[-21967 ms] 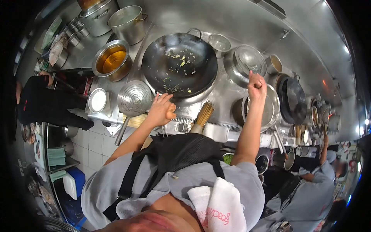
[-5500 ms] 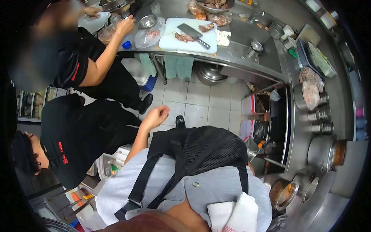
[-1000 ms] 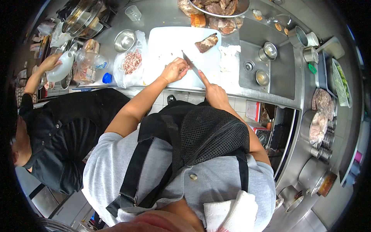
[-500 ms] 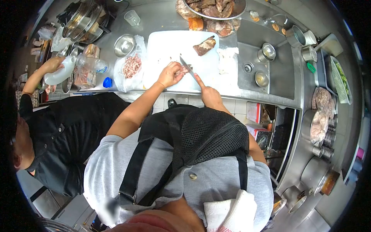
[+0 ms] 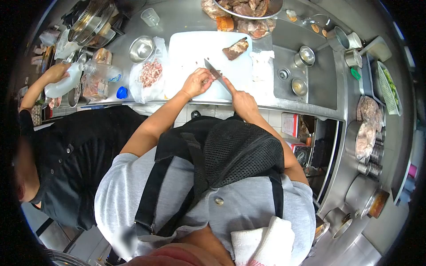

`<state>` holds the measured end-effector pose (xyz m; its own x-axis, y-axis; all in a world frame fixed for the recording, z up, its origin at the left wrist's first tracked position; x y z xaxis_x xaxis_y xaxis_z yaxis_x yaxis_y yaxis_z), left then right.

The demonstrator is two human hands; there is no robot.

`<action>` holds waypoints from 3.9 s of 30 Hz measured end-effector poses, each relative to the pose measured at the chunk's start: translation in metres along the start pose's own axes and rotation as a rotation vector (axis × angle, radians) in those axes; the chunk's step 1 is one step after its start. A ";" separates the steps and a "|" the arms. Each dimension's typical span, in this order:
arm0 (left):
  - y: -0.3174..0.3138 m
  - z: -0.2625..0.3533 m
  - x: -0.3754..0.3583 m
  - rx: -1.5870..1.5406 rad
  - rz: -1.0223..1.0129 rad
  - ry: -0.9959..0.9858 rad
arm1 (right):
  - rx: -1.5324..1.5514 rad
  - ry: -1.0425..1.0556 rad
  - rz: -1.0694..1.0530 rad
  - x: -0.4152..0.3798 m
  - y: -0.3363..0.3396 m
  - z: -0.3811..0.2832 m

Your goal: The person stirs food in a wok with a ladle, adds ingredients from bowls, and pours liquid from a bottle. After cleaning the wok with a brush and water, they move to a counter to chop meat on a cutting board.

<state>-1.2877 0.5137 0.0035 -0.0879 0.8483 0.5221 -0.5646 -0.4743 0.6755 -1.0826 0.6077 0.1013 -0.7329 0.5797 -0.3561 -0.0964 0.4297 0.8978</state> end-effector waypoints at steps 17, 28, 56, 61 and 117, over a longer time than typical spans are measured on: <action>0.007 -0.002 -0.007 -0.049 0.042 0.047 | 0.062 0.052 0.056 -0.005 -0.014 0.001; 0.007 -0.003 -0.011 -0.033 0.051 -0.003 | 0.026 0.041 -0.026 0.009 -0.011 -0.006; 0.013 -0.002 -0.021 -0.015 0.097 0.013 | 0.061 0.049 0.025 0.006 -0.038 -0.015; 0.012 -0.001 -0.018 -0.028 0.136 0.050 | 0.081 0.083 0.025 -0.009 -0.003 -0.025; 0.037 0.010 -0.037 -0.105 0.064 0.148 | 0.299 0.189 0.025 0.020 -0.046 0.001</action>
<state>-1.2965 0.4622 0.0141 -0.2413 0.8464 0.4747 -0.6361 -0.5073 0.5813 -1.0921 0.6006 0.0527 -0.8470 0.4662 -0.2554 0.1044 0.6171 0.7800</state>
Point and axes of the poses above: each hand's wrist, its own x-axis towards the middle knuckle, its own y-axis out of the back of the hand, z = x × y, the point moved 1 cm from there along x, towards the middle knuckle, and after that the axes turned 8 degrees about -y, right-handed, at the moved point
